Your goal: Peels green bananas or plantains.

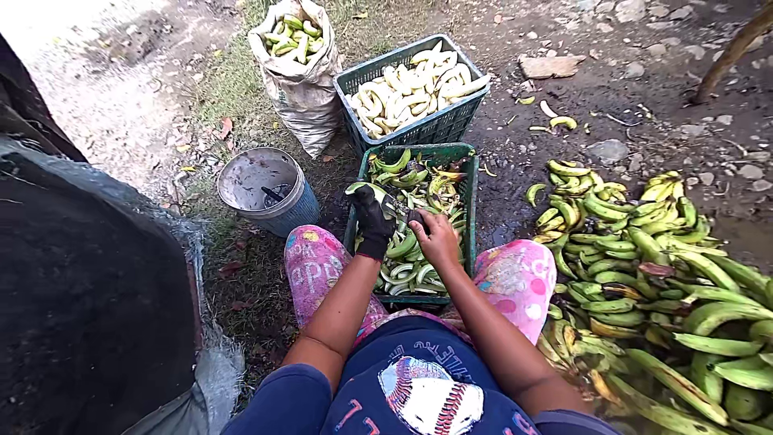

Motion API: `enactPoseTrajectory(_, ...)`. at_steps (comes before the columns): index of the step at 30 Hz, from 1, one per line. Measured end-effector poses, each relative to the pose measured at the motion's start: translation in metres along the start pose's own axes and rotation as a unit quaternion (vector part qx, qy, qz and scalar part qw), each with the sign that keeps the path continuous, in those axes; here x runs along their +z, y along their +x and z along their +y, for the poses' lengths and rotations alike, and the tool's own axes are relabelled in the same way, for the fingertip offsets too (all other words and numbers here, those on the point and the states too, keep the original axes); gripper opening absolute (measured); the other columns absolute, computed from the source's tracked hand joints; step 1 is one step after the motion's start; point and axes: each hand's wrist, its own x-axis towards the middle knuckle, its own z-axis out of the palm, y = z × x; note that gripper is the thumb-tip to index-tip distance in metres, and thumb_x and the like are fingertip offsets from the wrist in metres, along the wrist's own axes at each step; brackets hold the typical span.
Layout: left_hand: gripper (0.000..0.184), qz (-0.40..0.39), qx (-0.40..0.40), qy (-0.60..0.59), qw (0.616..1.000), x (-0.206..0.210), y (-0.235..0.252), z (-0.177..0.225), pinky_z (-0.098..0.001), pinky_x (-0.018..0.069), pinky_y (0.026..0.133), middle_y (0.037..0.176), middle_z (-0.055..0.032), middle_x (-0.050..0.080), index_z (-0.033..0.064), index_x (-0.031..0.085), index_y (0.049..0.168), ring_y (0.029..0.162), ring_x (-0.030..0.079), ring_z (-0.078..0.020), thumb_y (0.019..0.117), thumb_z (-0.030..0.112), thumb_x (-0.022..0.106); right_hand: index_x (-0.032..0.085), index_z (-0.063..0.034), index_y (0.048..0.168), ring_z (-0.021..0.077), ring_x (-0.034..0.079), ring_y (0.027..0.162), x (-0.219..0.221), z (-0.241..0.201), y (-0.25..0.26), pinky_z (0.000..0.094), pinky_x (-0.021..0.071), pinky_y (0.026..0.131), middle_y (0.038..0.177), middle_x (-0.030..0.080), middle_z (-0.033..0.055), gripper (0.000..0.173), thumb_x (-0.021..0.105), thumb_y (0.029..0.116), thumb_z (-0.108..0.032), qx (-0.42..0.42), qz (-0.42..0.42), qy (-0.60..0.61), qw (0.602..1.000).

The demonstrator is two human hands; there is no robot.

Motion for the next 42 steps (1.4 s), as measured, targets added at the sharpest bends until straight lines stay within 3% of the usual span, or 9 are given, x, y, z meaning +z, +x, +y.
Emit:
enactPoseTrajectory(6,0.064,0.071,-0.062,-0.096,0.991,0.030,0.001,0.026,-0.0494,0.0491,0.101,0.141,-0.0110,0.053,0.0193,0.030,0.155,0.123,0.055,-0.0215,0.1059,0.060,0.032,0.064,-0.0253,0.140,0.0404,0.062,0.105,-0.007,-0.009,-0.004,0.0630,0.0454,0.088,0.113,0.065,0.0200,0.052,0.047,0.1032,-0.058,-0.011,0.072,-0.021,0.997)
enactPoseTrajectory(10,0.051,-0.110,-0.069,-0.073,0.989,0.007,-0.010,0.011,-0.0388,0.0551,0.075,0.114,-0.0044,0.063,0.0218,0.054,0.137,0.092,0.061,-0.0146,0.1060,0.058,0.035,0.063,-0.0270,0.141,0.0404,0.062,0.109,-0.023,0.009,0.015,0.0646,0.0435,0.091,0.116,0.065,0.0197,0.051,0.043,0.1050,-0.058,-0.022,0.063,-0.050,0.997)
enactPoseTrajectory(15,0.036,-0.312,0.030,0.085,0.946,-0.032,0.010,-0.008,-0.0379,0.0540,0.089,0.121,-0.0107,0.063,0.0095,0.055,0.138,0.104,0.062,-0.0147,0.1059,0.025,0.049,0.064,-0.0263,0.141,0.0400,0.059,0.115,-0.045,0.026,0.042,0.0661,0.0361,0.102,0.121,0.064,0.0201,0.057,0.036,0.1048,-0.061,-0.110,0.053,-0.089,0.989)
enactPoseTrajectory(20,0.017,-0.457,-0.010,0.071,0.886,-0.051,0.028,0.018,-0.0258,0.0523,0.066,0.087,-0.0018,0.061,0.0063,0.062,0.111,0.073,0.059,-0.0069,0.1009,0.013,0.050,0.066,-0.0277,0.138,0.0403,0.061,0.113,-0.067,0.016,0.062,0.0681,0.0316,0.105,0.115,0.066,0.0199,0.048,0.039,0.1054,-0.051,-0.187,0.022,-0.097,0.977)
enactPoseTrajectory(23,0.023,-0.439,-0.007,0.006,0.898,-0.059,0.030,0.013,-0.0252,0.0548,0.073,0.095,-0.0005,0.066,0.0076,0.064,0.119,0.081,0.063,-0.0055,0.1020,0.015,0.051,0.068,-0.0251,0.135,0.0423,0.063,0.109,-0.060,0.003,0.062,0.0679,0.0368,0.099,0.113,0.067,0.0217,0.039,0.056,0.1005,-0.036,-0.184,0.038,-0.091,0.978)
enactPoseTrajectory(29,0.030,-0.402,-0.065,-0.103,0.907,-0.048,0.023,-0.009,-0.0318,0.0555,0.088,0.111,0.0011,0.066,0.0127,0.056,0.133,0.099,0.064,-0.0079,0.1050,0.022,0.049,0.064,-0.0231,0.139,0.0415,0.061,0.107,-0.029,0.002,0.039,0.0659,0.0428,0.090,0.115,0.065,0.0204,0.045,0.058,0.1027,-0.048,-0.072,0.065,-0.040,0.994)
enactPoseTrajectory(33,0.013,-0.315,-0.046,-0.023,0.948,-0.030,0.011,-0.023,-0.0214,0.0497,0.065,0.084,0.0055,0.058,0.0145,0.059,0.113,0.071,0.055,-0.0016,0.1025,0.017,0.052,0.065,-0.0255,0.140,0.0417,0.060,0.109,-0.026,-0.005,0.029,0.0661,0.0408,0.093,0.118,0.065,0.0212,0.050,0.056,0.1009,-0.055,-0.066,0.048,-0.052,0.995)
enactPoseTrajectory(37,0.032,-0.357,-0.052,-0.020,0.933,-0.039,0.015,-0.029,-0.0317,0.0548,0.086,0.110,-0.0033,0.065,0.0107,0.055,0.135,0.095,0.063,-0.0083,0.1056,0.022,0.049,0.065,-0.0253,0.140,0.0409,0.061,0.105,-0.036,0.012,0.037,0.0643,0.0416,0.091,0.114,0.065,0.0208,0.049,0.059,0.1003,-0.053,-0.100,0.069,-0.085,0.989)
enactPoseTrajectory(42,0.031,-0.435,-0.091,-0.023,0.896,-0.054,0.025,-0.014,-0.0265,0.0548,0.074,0.093,0.0024,0.064,0.0144,0.056,0.125,0.080,0.062,-0.0051,0.0948,0.017,0.064,0.065,-0.0259,0.139,0.0396,0.060,0.109,-0.042,0.031,0.036,0.0650,0.0402,0.094,0.118,0.064,0.0201,0.048,0.056,0.1016,-0.053,-0.123,0.027,-0.073,0.989)
